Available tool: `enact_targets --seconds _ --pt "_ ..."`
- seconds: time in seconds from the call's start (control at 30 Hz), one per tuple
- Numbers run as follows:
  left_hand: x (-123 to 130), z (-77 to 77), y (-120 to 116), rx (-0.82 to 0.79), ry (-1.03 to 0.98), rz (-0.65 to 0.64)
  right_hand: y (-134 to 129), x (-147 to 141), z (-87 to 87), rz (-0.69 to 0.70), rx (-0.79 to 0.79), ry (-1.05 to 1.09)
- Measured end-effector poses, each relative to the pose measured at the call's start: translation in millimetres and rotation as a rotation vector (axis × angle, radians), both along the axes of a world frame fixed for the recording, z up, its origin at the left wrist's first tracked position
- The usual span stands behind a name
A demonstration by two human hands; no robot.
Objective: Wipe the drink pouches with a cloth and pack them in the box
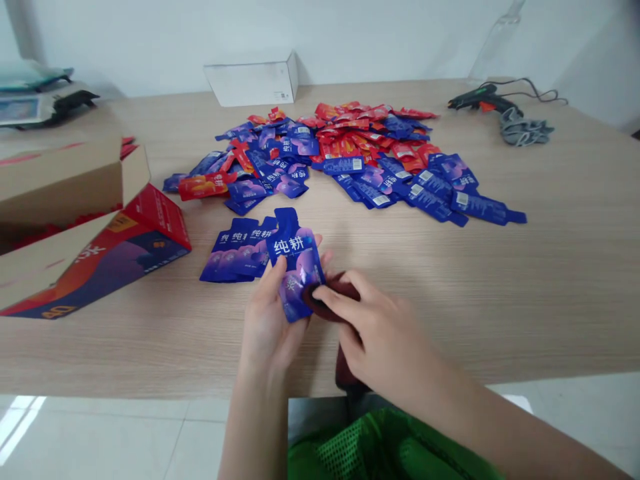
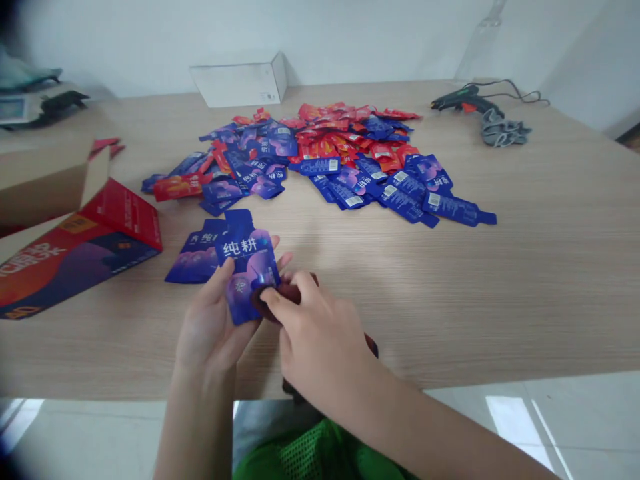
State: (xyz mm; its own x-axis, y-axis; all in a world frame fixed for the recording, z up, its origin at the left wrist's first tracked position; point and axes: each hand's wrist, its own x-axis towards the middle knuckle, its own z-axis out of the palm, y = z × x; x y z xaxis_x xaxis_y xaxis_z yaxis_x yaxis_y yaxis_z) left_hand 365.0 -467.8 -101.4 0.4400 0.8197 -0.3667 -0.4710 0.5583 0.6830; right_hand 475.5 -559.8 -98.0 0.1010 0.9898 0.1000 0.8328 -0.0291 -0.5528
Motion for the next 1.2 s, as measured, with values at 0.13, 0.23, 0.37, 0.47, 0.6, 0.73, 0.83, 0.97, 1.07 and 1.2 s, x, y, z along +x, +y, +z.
enact_targets --seconds 0.13,0.23,0.37,0.47,0.6,0.73,0.83,0.97,1.07,1.2 --pt "-6 6.2 -1 -0.076 -0.001 -0.026 -15 17 5.8 -0.087 0.066 0.198" --pt "-10 8.0 -4 -0.120 -0.054 -0.062 -13 34 10.9 -0.168 0.178 0.185" --pt "-15 -0.3 -8 -0.115 -0.136 -0.060 -11 48 6.8 -0.210 0.212 0.143" --pt "-14 -10.0 -10 -0.098 -0.240 -0.066 -14 52 4.4 -0.186 0.197 0.159" --pt "-6 -21.3 -13 -0.144 -0.373 -0.112 -13 56 11.0 -0.166 0.235 0.161" --pt "0 -26.8 -18 -0.146 -0.381 -0.063 -8 60 21.1 -0.163 0.310 0.130" --pt "3 -23.4 -24 -0.084 -0.387 -0.155 -4 64 27.5 -0.183 0.359 0.101" --pt "5 -15.7 -27 -0.020 -0.173 -0.209 -1 62 36.4 -0.208 0.439 0.026" --pt "8 -16.3 -27 -0.014 -0.010 -0.103 5 48 39.9 -0.159 0.481 -0.067" --pt "10 -25.0 -32 0.088 0.038 -0.068 22 24 29.9 -0.038 0.334 -0.136"
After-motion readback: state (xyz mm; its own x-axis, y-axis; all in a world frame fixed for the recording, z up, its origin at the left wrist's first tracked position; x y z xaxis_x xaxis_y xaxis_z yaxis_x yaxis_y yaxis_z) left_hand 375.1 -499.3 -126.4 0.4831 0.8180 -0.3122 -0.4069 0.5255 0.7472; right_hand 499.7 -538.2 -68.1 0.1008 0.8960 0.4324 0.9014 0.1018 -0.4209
